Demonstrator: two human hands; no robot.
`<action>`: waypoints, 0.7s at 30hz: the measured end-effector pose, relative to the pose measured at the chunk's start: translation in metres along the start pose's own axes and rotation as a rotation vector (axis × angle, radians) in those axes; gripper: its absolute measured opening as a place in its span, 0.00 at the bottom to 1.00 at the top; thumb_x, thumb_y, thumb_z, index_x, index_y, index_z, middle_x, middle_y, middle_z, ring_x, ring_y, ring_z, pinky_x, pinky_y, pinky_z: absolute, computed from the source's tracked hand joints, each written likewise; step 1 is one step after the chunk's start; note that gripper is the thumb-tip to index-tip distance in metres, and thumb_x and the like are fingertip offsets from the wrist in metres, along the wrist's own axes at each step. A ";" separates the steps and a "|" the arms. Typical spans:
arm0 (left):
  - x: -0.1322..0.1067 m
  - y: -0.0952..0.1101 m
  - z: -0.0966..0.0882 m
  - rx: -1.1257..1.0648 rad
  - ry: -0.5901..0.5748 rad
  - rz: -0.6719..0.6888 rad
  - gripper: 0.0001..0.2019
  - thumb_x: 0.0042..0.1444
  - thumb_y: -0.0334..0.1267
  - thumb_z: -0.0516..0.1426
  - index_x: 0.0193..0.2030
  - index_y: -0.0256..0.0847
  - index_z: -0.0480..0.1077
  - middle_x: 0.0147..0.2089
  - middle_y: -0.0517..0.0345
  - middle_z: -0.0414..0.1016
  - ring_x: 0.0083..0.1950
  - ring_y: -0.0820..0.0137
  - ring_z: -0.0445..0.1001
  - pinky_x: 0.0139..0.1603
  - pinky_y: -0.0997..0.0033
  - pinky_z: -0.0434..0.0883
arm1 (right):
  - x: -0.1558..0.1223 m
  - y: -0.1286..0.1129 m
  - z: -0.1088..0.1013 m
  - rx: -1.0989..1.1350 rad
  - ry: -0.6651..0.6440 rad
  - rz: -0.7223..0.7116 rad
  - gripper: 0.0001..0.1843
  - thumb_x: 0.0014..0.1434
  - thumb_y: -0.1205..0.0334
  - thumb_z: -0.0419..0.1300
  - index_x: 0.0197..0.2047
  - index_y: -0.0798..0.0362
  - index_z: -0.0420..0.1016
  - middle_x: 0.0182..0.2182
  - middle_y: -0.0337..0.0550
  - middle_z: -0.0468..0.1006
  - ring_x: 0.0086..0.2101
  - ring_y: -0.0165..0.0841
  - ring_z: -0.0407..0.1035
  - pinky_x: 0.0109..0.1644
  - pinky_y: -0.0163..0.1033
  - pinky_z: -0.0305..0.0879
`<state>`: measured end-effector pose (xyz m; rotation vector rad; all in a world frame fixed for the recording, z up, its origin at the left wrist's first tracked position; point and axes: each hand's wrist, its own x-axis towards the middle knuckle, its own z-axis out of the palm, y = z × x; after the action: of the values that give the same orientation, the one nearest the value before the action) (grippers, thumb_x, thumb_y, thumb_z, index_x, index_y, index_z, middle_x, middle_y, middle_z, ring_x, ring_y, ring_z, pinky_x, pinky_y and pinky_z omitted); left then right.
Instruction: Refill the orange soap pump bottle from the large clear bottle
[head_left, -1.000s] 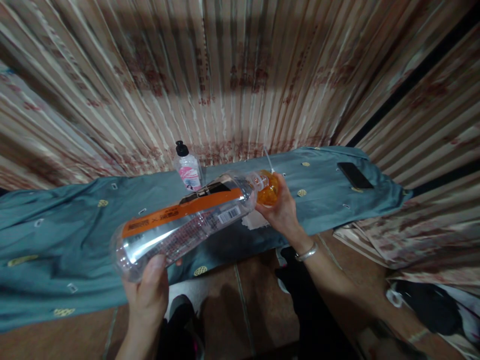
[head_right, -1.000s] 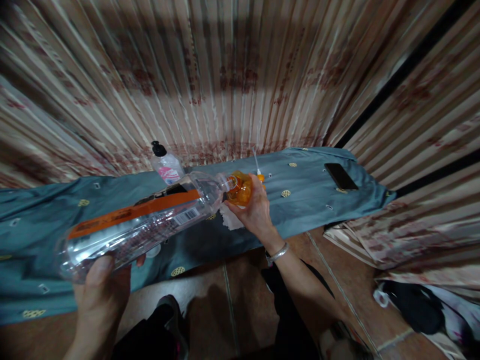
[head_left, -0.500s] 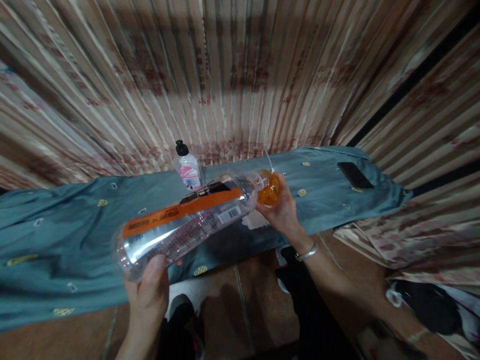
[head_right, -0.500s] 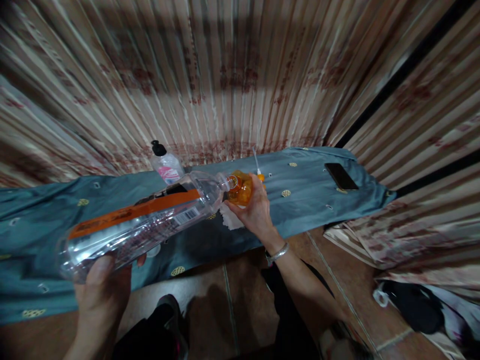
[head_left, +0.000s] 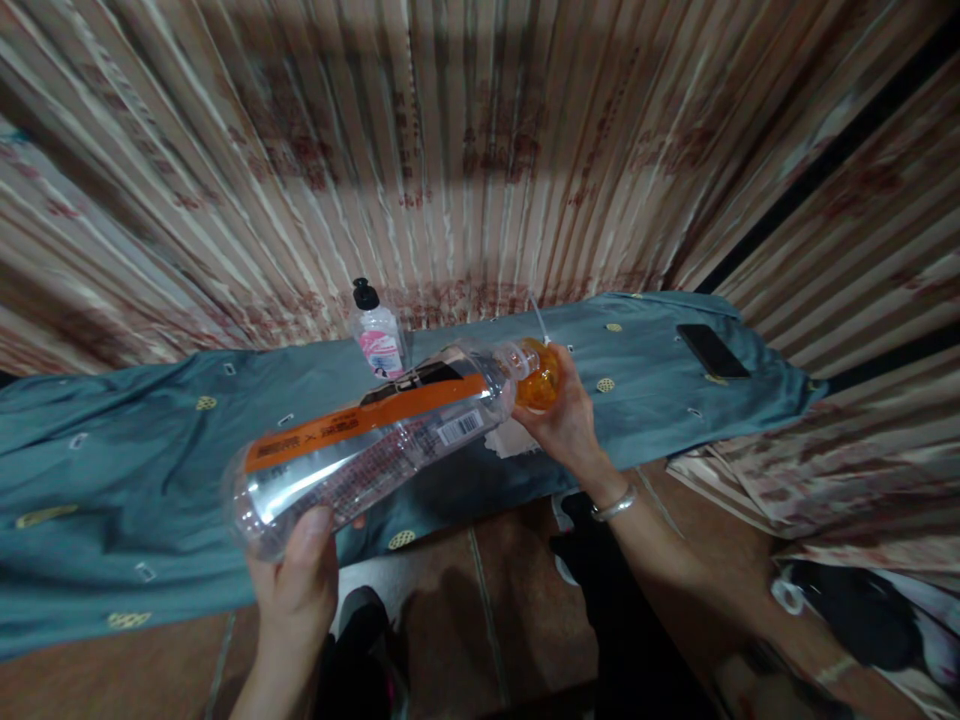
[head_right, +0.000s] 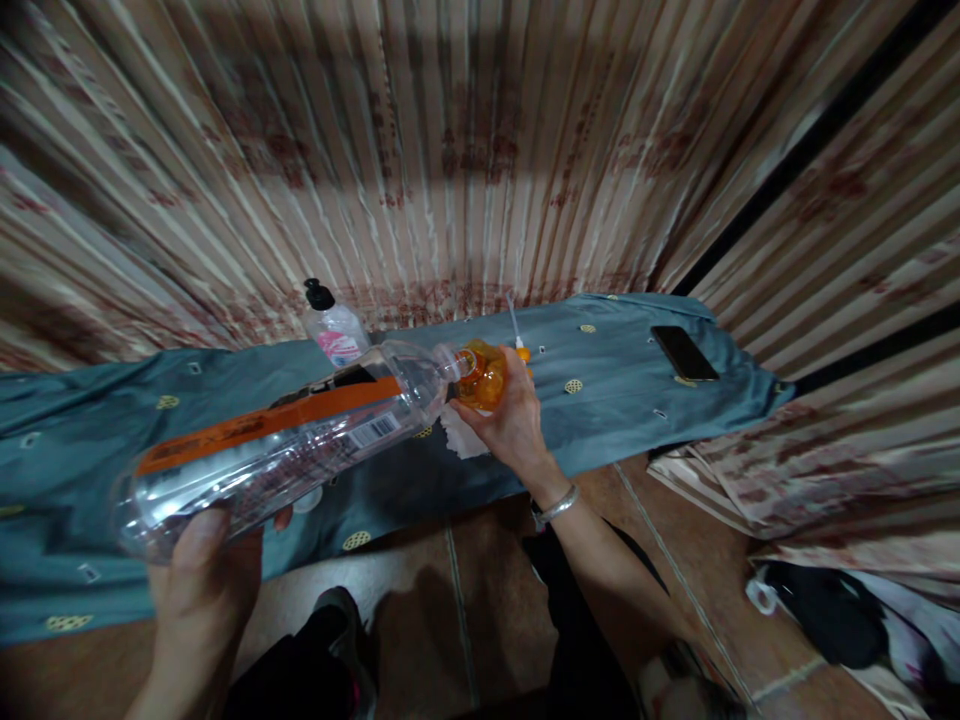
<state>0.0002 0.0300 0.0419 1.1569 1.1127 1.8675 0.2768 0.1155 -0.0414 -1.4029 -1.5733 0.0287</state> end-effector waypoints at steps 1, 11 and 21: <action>0.000 0.000 0.000 -0.002 -0.004 0.000 0.19 0.45 0.50 0.72 0.41 0.43 0.80 0.28 0.61 0.73 0.19 0.75 0.62 0.22 0.71 0.71 | 0.000 0.000 0.000 0.000 0.001 0.002 0.52 0.54 0.48 0.74 0.74 0.50 0.55 0.63 0.58 0.75 0.63 0.52 0.72 0.67 0.62 0.71; 0.000 0.000 0.001 0.010 -0.010 -0.005 0.23 0.44 0.52 0.72 0.44 0.42 0.80 0.26 0.62 0.71 0.19 0.75 0.61 0.21 0.72 0.69 | 0.000 0.002 0.003 -0.002 0.019 -0.008 0.54 0.51 0.45 0.76 0.73 0.50 0.56 0.64 0.59 0.75 0.61 0.53 0.74 0.67 0.64 0.71; -0.001 0.001 0.001 -0.001 0.024 -0.037 0.21 0.41 0.51 0.74 0.38 0.43 0.79 0.25 0.63 0.72 0.20 0.74 0.63 0.20 0.75 0.67 | 0.000 0.001 0.000 -0.004 0.003 0.015 0.54 0.51 0.43 0.75 0.73 0.50 0.56 0.63 0.59 0.75 0.62 0.53 0.73 0.66 0.63 0.72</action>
<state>0.0013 0.0291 0.0426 1.1083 1.1386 1.8585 0.2773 0.1161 -0.0423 -1.4171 -1.5609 0.0323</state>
